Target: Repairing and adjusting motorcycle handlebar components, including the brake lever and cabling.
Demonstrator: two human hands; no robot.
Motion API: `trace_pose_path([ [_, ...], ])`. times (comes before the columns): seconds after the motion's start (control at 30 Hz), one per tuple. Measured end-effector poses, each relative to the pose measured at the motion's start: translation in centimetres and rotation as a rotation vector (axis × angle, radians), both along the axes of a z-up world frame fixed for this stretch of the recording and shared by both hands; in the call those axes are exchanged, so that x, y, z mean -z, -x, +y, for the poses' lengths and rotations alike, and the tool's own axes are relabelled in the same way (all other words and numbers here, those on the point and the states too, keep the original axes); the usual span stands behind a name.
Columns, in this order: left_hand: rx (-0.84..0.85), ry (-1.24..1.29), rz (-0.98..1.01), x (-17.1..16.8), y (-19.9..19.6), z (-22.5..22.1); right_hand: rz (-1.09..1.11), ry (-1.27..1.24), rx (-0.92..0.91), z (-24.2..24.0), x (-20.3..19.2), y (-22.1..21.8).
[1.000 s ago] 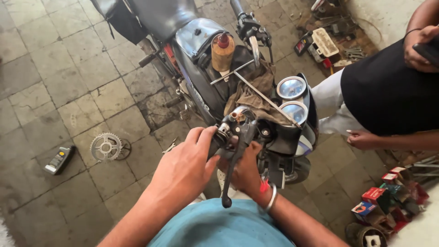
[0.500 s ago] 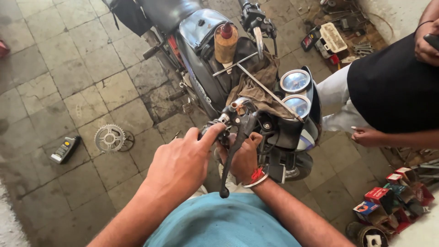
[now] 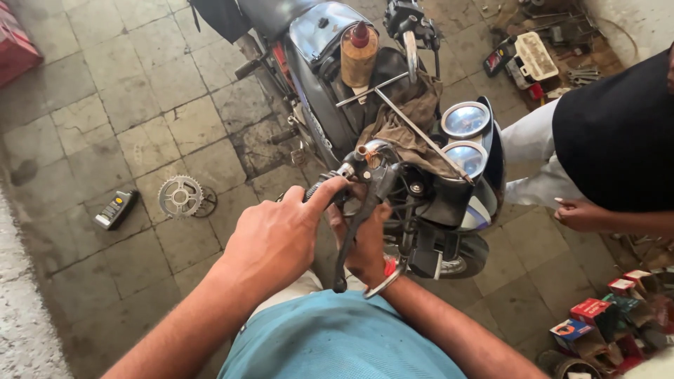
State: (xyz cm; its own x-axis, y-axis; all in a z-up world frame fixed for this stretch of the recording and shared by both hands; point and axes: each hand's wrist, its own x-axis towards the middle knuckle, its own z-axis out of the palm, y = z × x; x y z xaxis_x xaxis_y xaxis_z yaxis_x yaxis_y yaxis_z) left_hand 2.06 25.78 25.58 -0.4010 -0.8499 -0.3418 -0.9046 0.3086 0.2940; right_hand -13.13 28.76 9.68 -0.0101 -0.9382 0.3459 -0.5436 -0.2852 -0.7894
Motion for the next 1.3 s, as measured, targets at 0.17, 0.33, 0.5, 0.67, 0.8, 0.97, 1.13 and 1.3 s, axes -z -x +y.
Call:
trace_pose_path([
  [0.17,0.004,-0.027,-0.008,-0.4,0.2,-0.5,-0.091,-0.035,0.058,0.1,2.0,-0.6],
  [0.33,-0.004,-0.106,-0.029,-1.4,0.1,-0.8,0.147,-0.034,0.062,-0.4,1.5,0.9],
  [0.5,0.03,-0.179,-0.034,-1.9,-0.2,-1.3,0.161,0.172,0.011,-0.7,0.1,1.5],
  [0.67,0.024,-0.223,-0.036,-2.3,0.0,-1.7,0.139,0.201,0.022,0.0,0.8,2.1],
  [0.8,0.005,-0.224,-0.01,-2.2,-0.2,-1.2,0.121,0.138,0.028,0.3,-0.1,2.3],
  [0.97,0.004,-0.198,0.017,-1.6,-0.4,-1.3,0.009,0.132,0.081,0.6,-1.1,0.5],
  [1.13,0.004,-0.173,0.035,-1.6,-0.3,-1.1,-0.501,-0.101,0.057,0.5,0.8,-0.4],
  [1.3,-0.015,-0.176,0.051,-1.2,-0.2,-1.1,-0.502,-0.174,0.03,0.5,0.2,-0.2],
])
